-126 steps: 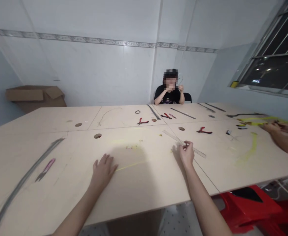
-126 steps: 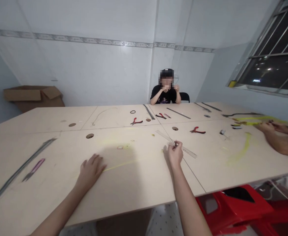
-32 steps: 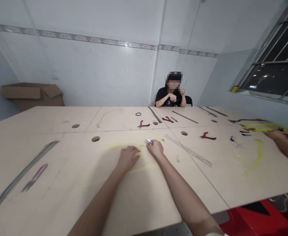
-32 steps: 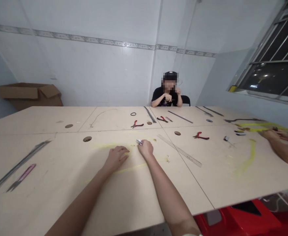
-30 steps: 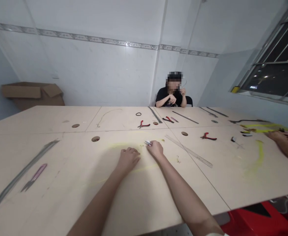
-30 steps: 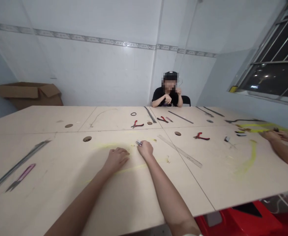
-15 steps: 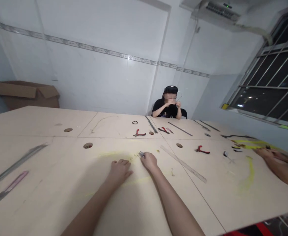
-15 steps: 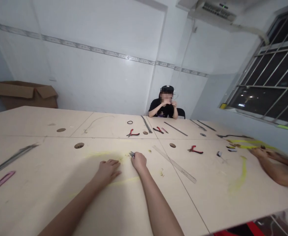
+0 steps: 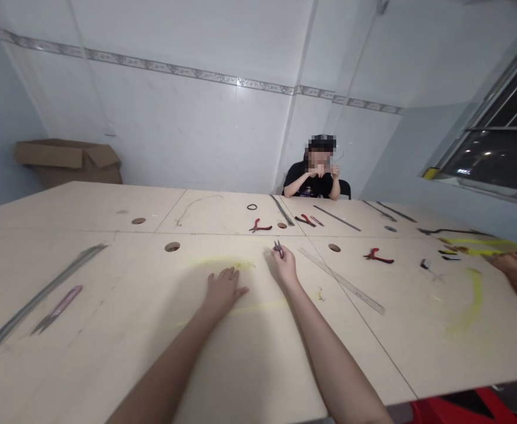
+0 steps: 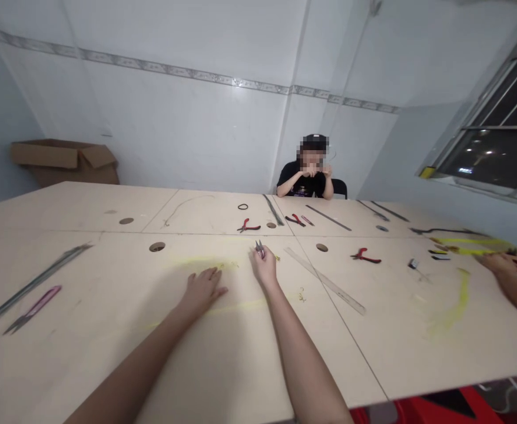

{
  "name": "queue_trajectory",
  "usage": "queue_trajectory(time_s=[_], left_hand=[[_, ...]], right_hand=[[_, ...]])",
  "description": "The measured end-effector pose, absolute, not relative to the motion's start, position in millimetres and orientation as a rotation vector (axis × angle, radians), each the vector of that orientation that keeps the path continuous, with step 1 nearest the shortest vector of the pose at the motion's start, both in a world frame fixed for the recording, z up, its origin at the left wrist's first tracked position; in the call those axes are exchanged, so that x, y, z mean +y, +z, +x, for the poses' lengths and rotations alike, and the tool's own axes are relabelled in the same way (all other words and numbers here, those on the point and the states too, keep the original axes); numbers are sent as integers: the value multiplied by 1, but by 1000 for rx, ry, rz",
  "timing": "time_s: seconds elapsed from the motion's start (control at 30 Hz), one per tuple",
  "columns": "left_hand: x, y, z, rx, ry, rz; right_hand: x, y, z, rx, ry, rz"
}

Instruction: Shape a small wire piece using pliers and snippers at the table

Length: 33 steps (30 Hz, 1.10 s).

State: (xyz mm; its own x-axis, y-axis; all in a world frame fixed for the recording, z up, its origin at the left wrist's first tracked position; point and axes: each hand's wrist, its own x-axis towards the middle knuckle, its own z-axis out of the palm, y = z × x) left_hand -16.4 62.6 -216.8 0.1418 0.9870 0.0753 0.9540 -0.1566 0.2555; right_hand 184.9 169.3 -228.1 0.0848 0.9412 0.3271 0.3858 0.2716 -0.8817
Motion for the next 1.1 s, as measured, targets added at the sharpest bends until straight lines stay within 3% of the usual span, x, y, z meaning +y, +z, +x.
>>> queue_trajectory(time_s=[0.3, 0.53, 0.7, 1.1], left_hand=[[65, -199, -19, 1902, 671, 2130], [66, -85, -22, 1687, 1336, 2068], [36, -25, -24, 1438, 1710, 1839], [-6, 0, -6, 1593, 1698, 1934]], right_hand=[[151, -175, 164, -1251, 776, -922], [113, -85, 130, -1296, 712, -650], [69, -52, 121, -1376, 554, -601], [40, -49, 117, -1458, 555, -570]])
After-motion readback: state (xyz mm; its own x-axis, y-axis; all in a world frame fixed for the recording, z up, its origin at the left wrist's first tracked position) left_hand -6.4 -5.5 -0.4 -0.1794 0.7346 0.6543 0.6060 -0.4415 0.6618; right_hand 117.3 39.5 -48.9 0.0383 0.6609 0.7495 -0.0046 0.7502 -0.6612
